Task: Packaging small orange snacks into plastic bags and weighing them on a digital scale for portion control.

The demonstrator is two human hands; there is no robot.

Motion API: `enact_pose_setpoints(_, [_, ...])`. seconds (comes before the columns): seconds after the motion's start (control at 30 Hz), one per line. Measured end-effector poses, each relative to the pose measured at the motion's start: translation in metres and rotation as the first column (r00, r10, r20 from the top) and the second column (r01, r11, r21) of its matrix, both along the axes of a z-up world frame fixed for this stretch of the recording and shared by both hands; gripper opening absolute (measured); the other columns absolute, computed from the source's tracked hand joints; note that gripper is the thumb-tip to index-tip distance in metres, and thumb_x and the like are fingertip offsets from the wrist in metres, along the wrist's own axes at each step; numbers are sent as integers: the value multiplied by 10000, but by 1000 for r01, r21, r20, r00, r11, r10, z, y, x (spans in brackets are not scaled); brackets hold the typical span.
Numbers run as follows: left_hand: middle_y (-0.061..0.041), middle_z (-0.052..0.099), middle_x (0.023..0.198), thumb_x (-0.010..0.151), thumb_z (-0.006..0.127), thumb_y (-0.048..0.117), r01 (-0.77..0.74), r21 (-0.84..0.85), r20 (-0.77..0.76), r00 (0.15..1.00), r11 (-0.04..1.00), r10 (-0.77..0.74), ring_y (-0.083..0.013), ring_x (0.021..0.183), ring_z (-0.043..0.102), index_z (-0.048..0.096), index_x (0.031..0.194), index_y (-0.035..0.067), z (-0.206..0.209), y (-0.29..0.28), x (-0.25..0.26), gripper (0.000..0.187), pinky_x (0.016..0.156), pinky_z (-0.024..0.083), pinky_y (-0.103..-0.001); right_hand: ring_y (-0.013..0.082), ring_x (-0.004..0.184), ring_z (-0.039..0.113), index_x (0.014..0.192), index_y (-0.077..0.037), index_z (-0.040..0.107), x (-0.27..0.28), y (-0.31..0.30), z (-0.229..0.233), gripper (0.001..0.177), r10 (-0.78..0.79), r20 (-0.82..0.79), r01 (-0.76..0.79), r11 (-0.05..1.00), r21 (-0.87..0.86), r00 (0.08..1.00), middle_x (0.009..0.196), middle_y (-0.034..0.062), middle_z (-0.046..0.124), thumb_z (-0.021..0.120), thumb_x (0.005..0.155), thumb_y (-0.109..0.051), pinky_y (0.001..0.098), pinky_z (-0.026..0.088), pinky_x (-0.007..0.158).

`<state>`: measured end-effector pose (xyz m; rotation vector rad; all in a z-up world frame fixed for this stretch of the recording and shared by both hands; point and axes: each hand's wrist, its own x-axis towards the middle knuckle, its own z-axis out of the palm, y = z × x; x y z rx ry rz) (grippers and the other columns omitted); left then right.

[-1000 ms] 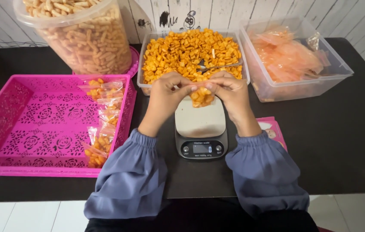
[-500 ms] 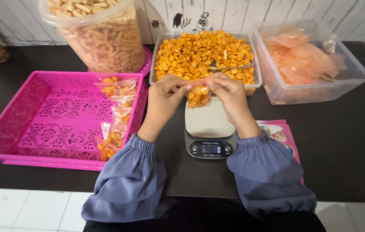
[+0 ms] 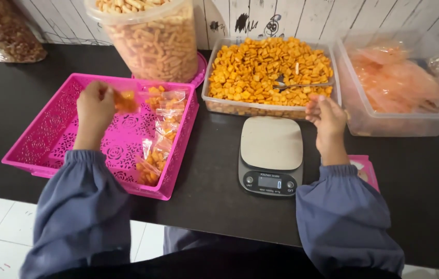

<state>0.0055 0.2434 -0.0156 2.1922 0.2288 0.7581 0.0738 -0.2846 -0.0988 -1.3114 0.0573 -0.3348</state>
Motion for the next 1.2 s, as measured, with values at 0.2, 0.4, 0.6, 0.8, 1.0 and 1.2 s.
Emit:
enact_pose_setpoints(0.2, [-316,654,1081,992,591,131,98,155,-465,885,983,-15,-469,974,664,717,1148,-3,-58,30,51,241,633,640,-467,129,678,702,1066,-73,703,12,-7,-27,236,-13,-33,13,1000,10,999,807,78,705,611,1048,-290,224,594,588])
enact_pose_setpoints(0.4, [-360,556,1140,1006,530,92,102,-131,-418,896,986,-148,-489,956,651,664,1160,-88,-89,15,92,272,627,649,-496,133,661,697,1065,-61,700,5,-8,-27,250,-33,-57,33,999,-12,998,789,83,698,620,1046,-296,226,592,584])
enact_pose_setpoints(0.6, [-282,688,1022,973,599,225,25,200,-297,954,979,36,-481,1042,642,672,1104,-8,-105,4,91,277,913,506,-573,110,649,682,1037,-58,705,1,-3,-22,229,-62,-61,55,993,-108,996,784,74,694,609,1037,-266,190,569,565])
enact_pose_setpoints(0.8, [-302,608,1028,895,621,79,63,200,-136,990,978,-36,-511,1036,598,561,1192,-56,-60,-20,56,332,873,476,-605,114,637,676,1026,-43,708,3,-7,-24,237,-69,-44,62,989,-136,997,774,79,691,626,1038,-265,197,566,556])
enact_pose_setpoints(1.0, [-170,565,1164,931,661,-5,-35,419,365,922,907,-133,-387,1110,576,594,1263,-9,12,-57,13,339,912,506,-493,108,613,679,1006,-36,719,15,-8,-41,200,-124,10,124,984,-131,992,758,92,700,653,1001,-225,195,567,531])
enact_pose_setpoints(1.2, [-284,544,1164,938,647,1,246,334,527,752,910,-397,-504,1150,538,539,1265,-71,65,-192,-31,352,950,498,-546,125,606,690,956,-47,739,24,-8,-54,150,-186,56,192,971,-146,981,736,110,714,668,959,-179,207,575,531])
